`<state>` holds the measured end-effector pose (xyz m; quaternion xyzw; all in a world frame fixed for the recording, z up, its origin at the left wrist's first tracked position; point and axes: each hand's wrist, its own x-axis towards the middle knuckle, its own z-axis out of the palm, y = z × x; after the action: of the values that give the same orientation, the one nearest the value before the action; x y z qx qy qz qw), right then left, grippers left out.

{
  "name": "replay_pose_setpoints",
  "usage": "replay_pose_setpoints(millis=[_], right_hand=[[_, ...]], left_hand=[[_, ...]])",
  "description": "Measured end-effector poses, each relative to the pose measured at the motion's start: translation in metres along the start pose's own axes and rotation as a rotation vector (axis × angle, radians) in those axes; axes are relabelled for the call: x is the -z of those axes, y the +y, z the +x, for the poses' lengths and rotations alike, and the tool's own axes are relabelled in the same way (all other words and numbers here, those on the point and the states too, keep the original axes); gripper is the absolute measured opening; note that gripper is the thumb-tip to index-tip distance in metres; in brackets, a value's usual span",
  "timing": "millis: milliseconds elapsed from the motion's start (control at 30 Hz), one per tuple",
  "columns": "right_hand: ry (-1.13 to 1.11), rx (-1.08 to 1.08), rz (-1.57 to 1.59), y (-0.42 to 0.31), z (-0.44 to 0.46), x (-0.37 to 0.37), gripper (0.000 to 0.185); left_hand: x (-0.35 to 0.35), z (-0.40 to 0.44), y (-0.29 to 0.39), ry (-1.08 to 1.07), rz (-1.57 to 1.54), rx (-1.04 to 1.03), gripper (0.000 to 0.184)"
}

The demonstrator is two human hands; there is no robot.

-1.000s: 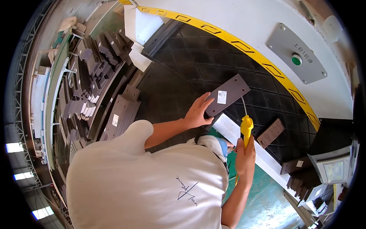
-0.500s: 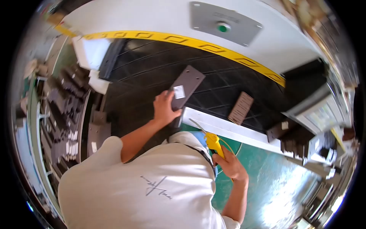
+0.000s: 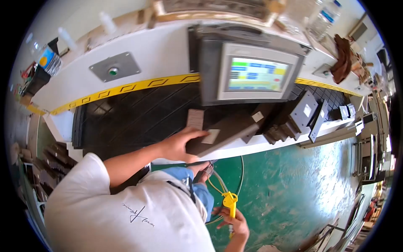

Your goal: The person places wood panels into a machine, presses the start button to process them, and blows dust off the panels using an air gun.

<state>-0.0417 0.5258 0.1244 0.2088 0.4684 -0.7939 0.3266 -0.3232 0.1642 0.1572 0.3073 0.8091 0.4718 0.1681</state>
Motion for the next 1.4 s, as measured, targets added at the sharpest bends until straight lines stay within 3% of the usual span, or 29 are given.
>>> replay_pose_setpoints(millis=[67,200,367,533,600,633,700,800,867,933,1000,1100,1167,1200,1233,1267,1333,1367,1400], right_hand=[[0.055,0.109,0.307,0.028,0.008,0.010,0.076],[0.089,0.158,0.563,0.081,0.025,0.027,0.075],[-0.018,0.197,0.672,0.067,0.030,0.041,0.073],[0.048,0.248,0.622,0.030,0.015,0.059,0.071],[0.070,0.245,0.557,0.018,0.009,0.065,0.073],[0.071,0.238,0.535,0.015,0.008,0.069,0.074],[0.074,0.224,0.491,0.007,0.011,0.067,0.079],[0.002,0.141,0.396,0.003,0.025,0.067,0.085],[-0.069,0.043,0.345,-0.005,0.038,0.054,0.083],[-0.102,-0.057,0.166,-0.015,0.057,0.048,0.077],[-0.157,-0.142,-0.053,-0.035,0.078,0.025,0.071],[-0.363,-0.112,-0.720,-0.063,0.124,0.006,0.055],[-0.280,0.596,-1.451,-0.065,0.161,-0.028,0.052],[-0.269,0.667,-1.538,-0.070,0.177,-0.048,0.047],[-0.240,0.573,-1.602,-0.073,0.198,-0.056,0.040],[-0.221,0.658,-1.606,-0.069,0.222,-0.055,0.035],[-0.222,0.649,-1.639,-0.080,0.247,-0.078,0.035],[-0.228,0.701,-1.660,-0.079,0.265,-0.078,0.035],[-0.238,0.756,-1.675,-0.079,0.278,-0.077,0.035]], left_hand=[[-0.033,0.070,0.030,0.009,-0.008,-0.048,0.095],[-0.114,0.213,0.079,0.240,0.011,-0.154,0.088],[-0.168,0.372,0.134,0.453,0.194,0.019,0.096],[-0.198,0.411,0.139,0.468,0.453,0.168,0.102],[-0.200,0.412,0.124,0.480,0.351,0.017,0.101],[-0.193,0.399,0.124,0.615,0.443,-0.122,0.098],[-0.174,0.359,0.121,0.751,0.513,-0.355,0.090],[-0.151,0.250,0.076,0.544,0.369,-0.553,0.064],[-0.122,0.129,0.054,0.234,0.401,-0.378,0.043],[-0.099,0.002,0.022,0.322,0.294,-0.108,0.032],[-0.062,-0.128,0.019,0.605,0.415,0.230,0.031],[-0.011,-0.304,0.046,1.032,0.903,0.729,0.038],[-0.017,-0.442,0.039,1.191,1.050,1.034,0.051],[-0.029,-0.505,0.040,1.179,1.082,1.279,0.073],[-0.052,-0.554,0.037,1.171,1.003,1.509,0.085],[-0.074,-0.586,0.039,1.150,0.911,1.738,0.097],[-0.114,-0.652,0.029,1.054,0.549,1.688,0.109],[-0.129,-0.669,0.022,1.117,0.331,1.466,0.105],[-0.141,-0.672,0.020,1.143,0.407,1.483,0.103]])
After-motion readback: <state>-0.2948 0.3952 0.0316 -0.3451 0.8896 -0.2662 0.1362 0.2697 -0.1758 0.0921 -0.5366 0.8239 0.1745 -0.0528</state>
